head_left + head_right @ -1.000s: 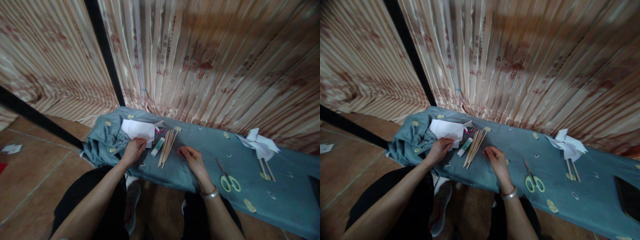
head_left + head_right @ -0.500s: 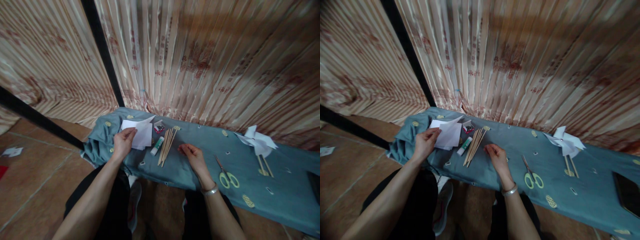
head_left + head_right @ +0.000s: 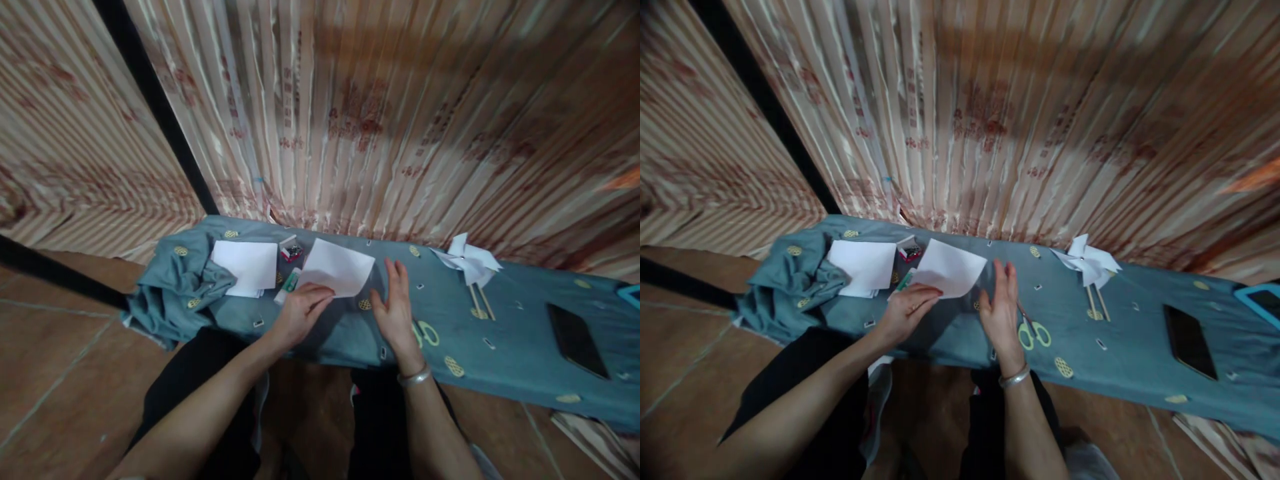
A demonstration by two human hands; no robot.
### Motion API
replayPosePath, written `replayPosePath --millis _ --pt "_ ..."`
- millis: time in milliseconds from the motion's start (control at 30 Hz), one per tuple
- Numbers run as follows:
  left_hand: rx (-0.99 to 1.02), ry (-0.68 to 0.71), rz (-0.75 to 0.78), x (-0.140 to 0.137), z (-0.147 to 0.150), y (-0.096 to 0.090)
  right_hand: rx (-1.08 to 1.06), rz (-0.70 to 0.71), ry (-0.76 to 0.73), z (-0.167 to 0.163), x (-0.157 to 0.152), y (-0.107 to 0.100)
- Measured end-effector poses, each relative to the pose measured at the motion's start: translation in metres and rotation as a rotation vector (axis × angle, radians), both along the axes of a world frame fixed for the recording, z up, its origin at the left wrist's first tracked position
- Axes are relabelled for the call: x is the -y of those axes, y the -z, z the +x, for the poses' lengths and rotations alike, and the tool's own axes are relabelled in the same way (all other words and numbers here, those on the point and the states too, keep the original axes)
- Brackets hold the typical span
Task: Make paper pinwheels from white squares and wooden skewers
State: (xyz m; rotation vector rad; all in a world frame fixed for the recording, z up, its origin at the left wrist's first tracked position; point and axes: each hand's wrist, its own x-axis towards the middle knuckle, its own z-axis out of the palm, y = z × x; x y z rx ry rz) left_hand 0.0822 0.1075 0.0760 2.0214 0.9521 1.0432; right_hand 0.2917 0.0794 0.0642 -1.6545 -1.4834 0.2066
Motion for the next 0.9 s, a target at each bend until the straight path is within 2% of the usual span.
replayPosePath --millis 100,200,300,400,533,700,800,900 --pt "-0.089 0.104 -0.017 0.006 0.019 0.014 0.192 -0.095 -0.027 0.010 0.014 0.002" --pt "-0.151 0.162 -0.043 0.012 0.032 0.023 0.244 -0.164 -0.132 0.023 0.027 0.006" --pt "-0.153 0.201 -0.087 0.017 0.039 0.027 0.156 -0.211 -0.267 0.036 0.037 0.010" --pt "-0.138 0.204 -0.150 0.019 0.043 0.029 -0.026 -0.242 -0.336 0.045 0.041 0.014" --pt "-0.120 0.147 -0.225 0.016 0.044 0.034 -0.188 -0.265 -0.323 0.049 0.037 0.022" --pt "-0.057 0.084 -0.295 0.008 0.039 0.041 -0.144 -0.302 -0.271 0.045 0.022 0.030" --pt "-0.074 0.038 -0.202 0.006 0.033 0.043 -0.119 -0.292 -0.240 0.041 0.012 0.033" --pt "-0.197 0.056 0.082 0.012 0.028 0.043 -0.087 -0.257 -0.187 0.036 0.002 0.036"
